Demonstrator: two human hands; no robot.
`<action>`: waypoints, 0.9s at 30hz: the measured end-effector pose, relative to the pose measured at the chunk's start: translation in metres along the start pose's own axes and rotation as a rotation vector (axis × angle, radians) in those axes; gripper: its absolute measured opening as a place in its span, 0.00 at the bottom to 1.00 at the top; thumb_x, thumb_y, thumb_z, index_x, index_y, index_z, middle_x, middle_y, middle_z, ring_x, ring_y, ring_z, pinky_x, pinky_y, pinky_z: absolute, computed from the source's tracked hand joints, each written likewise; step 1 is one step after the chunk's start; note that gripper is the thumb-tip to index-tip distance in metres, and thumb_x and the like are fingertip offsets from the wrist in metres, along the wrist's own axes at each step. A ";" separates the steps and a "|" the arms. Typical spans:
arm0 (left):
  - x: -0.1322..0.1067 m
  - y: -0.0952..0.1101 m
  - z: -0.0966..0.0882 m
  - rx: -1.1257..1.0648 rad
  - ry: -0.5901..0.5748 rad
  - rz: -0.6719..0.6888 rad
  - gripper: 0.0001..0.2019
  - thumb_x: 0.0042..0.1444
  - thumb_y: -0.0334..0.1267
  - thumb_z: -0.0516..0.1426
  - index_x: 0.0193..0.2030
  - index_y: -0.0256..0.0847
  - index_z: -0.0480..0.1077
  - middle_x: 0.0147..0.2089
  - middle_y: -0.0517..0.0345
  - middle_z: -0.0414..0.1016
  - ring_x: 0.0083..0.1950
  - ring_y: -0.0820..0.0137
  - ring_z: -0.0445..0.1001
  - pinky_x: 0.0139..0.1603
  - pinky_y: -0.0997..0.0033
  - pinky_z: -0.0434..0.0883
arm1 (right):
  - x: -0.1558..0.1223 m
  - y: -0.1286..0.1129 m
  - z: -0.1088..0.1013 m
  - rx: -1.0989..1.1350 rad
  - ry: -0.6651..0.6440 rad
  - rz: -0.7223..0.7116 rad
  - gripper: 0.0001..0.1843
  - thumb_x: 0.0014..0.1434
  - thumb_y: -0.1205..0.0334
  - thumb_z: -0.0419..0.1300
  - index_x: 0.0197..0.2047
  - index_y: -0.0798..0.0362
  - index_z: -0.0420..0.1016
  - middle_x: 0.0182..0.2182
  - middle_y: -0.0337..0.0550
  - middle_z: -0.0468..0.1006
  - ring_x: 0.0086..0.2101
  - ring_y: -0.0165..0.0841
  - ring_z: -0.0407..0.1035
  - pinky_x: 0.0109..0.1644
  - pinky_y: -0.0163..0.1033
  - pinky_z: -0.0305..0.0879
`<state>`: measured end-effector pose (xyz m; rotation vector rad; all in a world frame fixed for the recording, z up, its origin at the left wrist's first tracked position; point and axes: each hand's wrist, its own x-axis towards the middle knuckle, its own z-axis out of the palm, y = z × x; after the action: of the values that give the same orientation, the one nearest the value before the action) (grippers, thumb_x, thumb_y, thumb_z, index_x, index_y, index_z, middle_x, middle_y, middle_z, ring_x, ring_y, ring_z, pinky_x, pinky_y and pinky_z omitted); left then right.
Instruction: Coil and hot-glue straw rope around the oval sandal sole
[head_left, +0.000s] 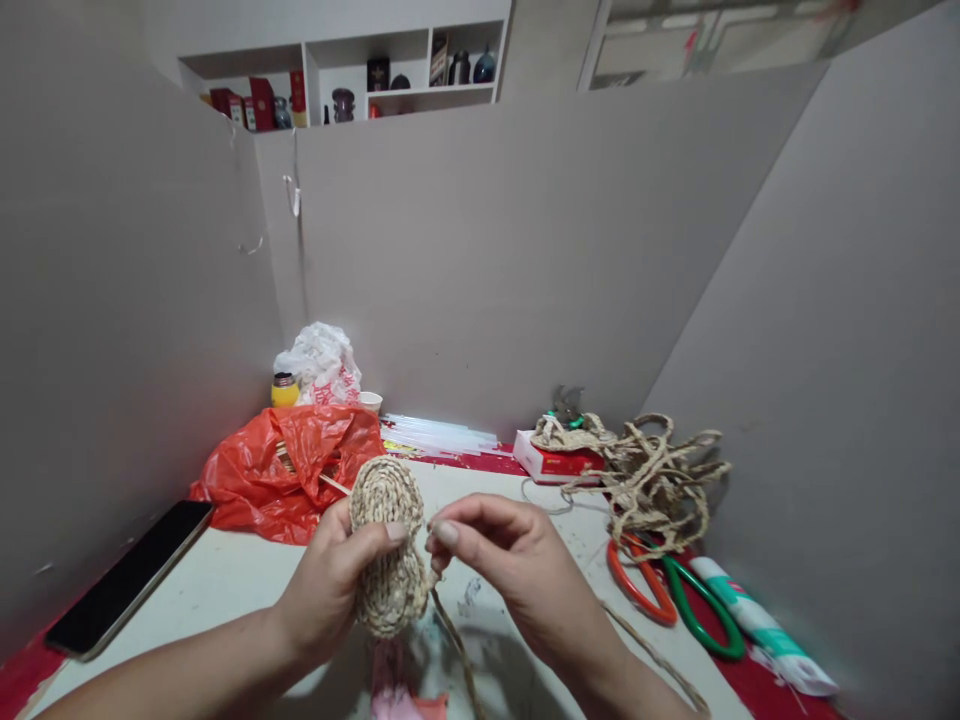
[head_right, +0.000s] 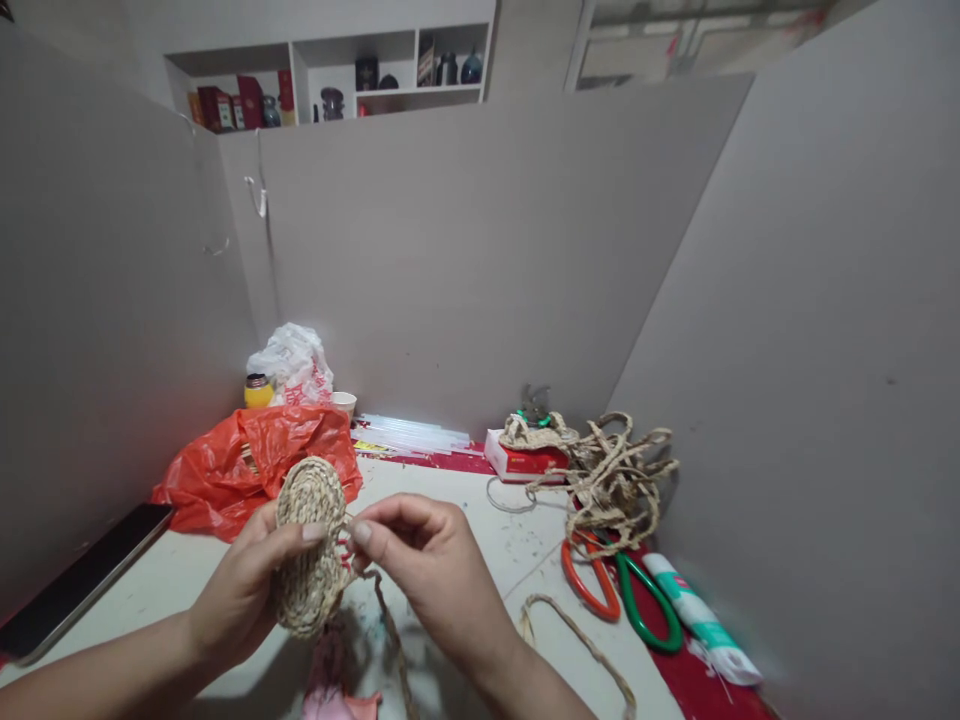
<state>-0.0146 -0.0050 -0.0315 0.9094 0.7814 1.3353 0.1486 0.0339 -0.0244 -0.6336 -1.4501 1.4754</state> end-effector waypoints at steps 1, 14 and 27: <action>0.000 -0.001 0.000 -0.004 -0.011 -0.002 0.05 0.50 0.35 0.61 0.30 0.35 0.73 0.25 0.56 0.75 0.25 0.72 0.72 0.26 0.75 0.69 | 0.000 0.001 0.001 0.004 -0.021 0.020 0.09 0.51 0.58 0.69 0.27 0.54 0.80 0.21 0.38 0.78 0.24 0.26 0.70 0.32 0.31 0.68; 0.000 0.002 0.000 0.090 -0.024 -0.001 0.09 0.53 0.39 0.61 0.30 0.35 0.71 0.25 0.55 0.75 0.24 0.73 0.71 0.26 0.74 0.70 | -0.001 0.009 0.011 0.108 0.041 0.086 0.11 0.45 0.57 0.73 0.26 0.56 0.80 0.18 0.36 0.77 0.22 0.25 0.69 0.29 0.29 0.67; 0.005 0.000 -0.002 0.135 0.001 -0.013 0.08 0.52 0.39 0.62 0.31 0.36 0.70 0.24 0.58 0.74 0.24 0.74 0.72 0.26 0.76 0.70 | -0.004 0.012 0.017 0.087 0.169 0.066 0.12 0.43 0.55 0.73 0.24 0.55 0.79 0.18 0.36 0.76 0.21 0.25 0.67 0.27 0.30 0.66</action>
<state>-0.0163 0.0000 -0.0322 1.0081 0.8852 1.2837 0.1318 0.0244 -0.0341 -0.7402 -1.2390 1.4902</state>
